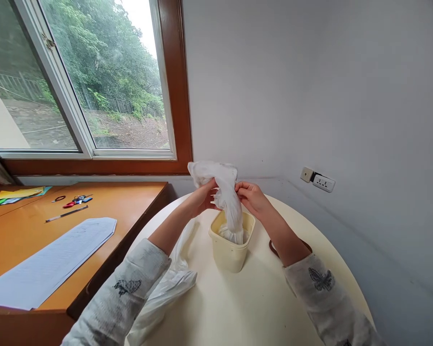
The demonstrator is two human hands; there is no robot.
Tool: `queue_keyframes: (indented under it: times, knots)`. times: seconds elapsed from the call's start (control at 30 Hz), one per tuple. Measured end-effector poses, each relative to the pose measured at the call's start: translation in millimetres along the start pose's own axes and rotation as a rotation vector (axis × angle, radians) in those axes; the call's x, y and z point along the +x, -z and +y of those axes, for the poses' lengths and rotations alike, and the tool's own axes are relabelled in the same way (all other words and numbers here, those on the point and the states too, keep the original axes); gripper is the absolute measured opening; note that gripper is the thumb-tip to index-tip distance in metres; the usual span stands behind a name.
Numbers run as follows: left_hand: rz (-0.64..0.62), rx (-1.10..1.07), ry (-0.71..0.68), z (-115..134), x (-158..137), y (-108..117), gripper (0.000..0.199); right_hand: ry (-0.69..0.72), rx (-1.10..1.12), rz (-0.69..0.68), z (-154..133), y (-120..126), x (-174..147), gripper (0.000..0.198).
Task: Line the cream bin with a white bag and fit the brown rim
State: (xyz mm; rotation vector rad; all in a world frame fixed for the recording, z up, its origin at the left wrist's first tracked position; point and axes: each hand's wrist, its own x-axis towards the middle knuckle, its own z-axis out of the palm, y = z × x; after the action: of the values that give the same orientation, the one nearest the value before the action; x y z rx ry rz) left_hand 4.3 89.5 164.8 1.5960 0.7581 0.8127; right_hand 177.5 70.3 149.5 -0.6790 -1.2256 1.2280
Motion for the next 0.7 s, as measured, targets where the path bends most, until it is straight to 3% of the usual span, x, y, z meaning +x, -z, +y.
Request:
queue_keyframes:
  times: [0.07, 0.2, 0.43, 0.6, 0.7]
  knots:
    - [0.005, -0.127, 0.025, 1, 0, -2, 0.046, 0.001, -0.03, 0.017, 2, 0, -1, 0.005]
    - [0.056, -0.11, -0.014, 5, 0, -2, 0.034, 0.036, -0.084, 0.092, -6, 4, 0, 0.009]
    - [0.187, -0.218, -0.197, 14, -3, 13, 0.02, 0.117, -0.073, 0.293, -14, 25, 2, 0.009]
    - [0.148, -0.363, -0.322, 22, -11, 26, 0.019, 0.139, -0.037, 0.407, -5, 44, 0, 0.007]
    - [0.172, -0.345, -0.346, 23, -14, 28, 0.017, 0.124, -0.04, 0.434, 2, 54, -2, 0.005]
